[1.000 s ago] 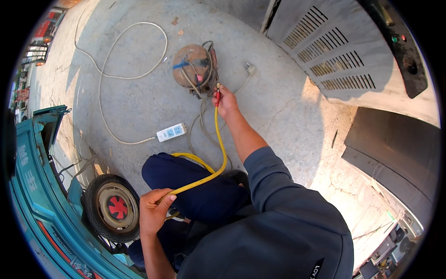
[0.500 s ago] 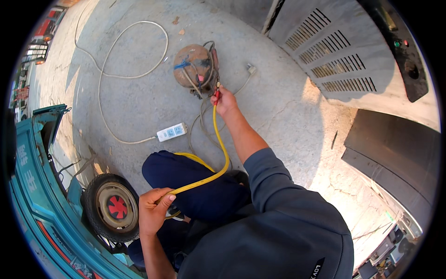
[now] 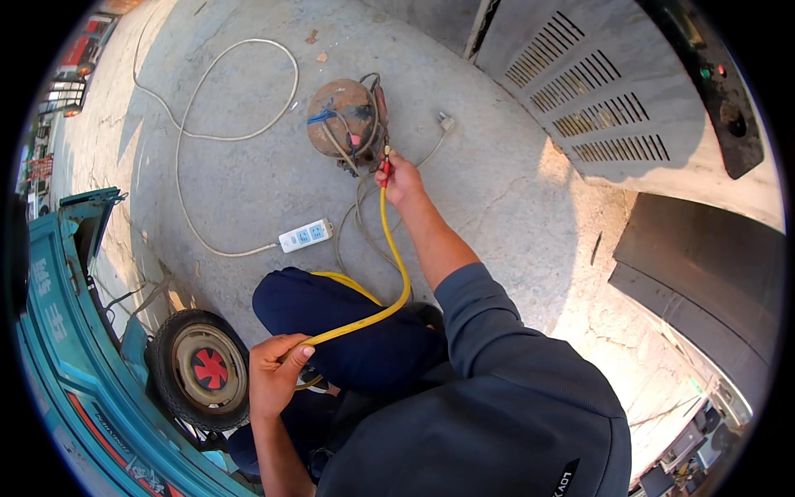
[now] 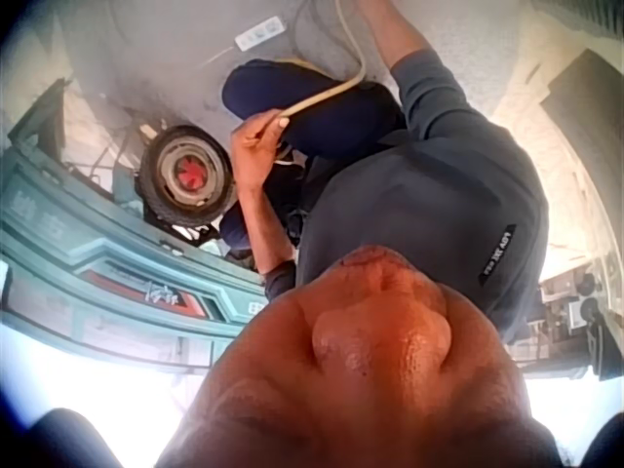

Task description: The person walks to a teal three-wheeled vehicle, sits on the ground, and connects a yellow hose to a small air compressor. They then use pliers to adjust wires on the compressor and plug it into a power strip.

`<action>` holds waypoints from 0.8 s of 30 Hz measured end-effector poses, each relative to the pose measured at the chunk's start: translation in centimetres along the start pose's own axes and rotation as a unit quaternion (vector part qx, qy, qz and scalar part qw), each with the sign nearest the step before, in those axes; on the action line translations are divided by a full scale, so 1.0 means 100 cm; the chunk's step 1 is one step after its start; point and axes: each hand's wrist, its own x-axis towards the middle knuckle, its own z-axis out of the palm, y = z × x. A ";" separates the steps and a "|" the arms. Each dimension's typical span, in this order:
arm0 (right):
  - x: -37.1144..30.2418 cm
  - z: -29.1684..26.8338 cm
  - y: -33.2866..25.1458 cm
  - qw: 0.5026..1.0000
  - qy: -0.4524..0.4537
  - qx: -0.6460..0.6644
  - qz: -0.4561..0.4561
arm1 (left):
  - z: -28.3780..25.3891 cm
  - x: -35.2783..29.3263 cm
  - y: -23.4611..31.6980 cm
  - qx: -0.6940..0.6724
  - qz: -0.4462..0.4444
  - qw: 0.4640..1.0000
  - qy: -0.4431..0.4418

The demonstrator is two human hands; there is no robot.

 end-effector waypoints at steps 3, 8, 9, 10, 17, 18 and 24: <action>-0.003 0.002 0.000 1.000 0.014 0.000 -0.002 | 0.002 -0.001 0.000 -0.001 -0.004 1.000 0.001; -0.009 0.009 -0.001 1.000 -0.007 0.007 -0.002 | 0.002 -0.004 -0.002 -0.009 -0.014 1.000 0.004; -0.008 0.009 -0.002 1.000 -0.019 0.002 -0.003 | 0.002 -0.004 -0.004 -0.008 -0.013 1.000 0.004; -0.008 0.009 -0.001 1.000 -0.019 -0.005 -0.012 | 0.002 -0.005 -0.005 -0.007 -0.012 1.000 0.004; -0.007 0.013 0.000 0.998 -0.010 -0.043 -0.034 | 0.005 -0.007 -0.004 -0.012 -0.028 1.000 0.007; -0.008 0.014 0.001 0.998 -0.008 -0.047 -0.031 | 0.006 -0.008 -0.005 -0.016 -0.027 0.999 0.008; -0.010 0.019 -0.001 0.999 -0.006 -0.050 -0.018 | 0.009 -0.007 -0.008 -0.018 -0.020 1.000 0.008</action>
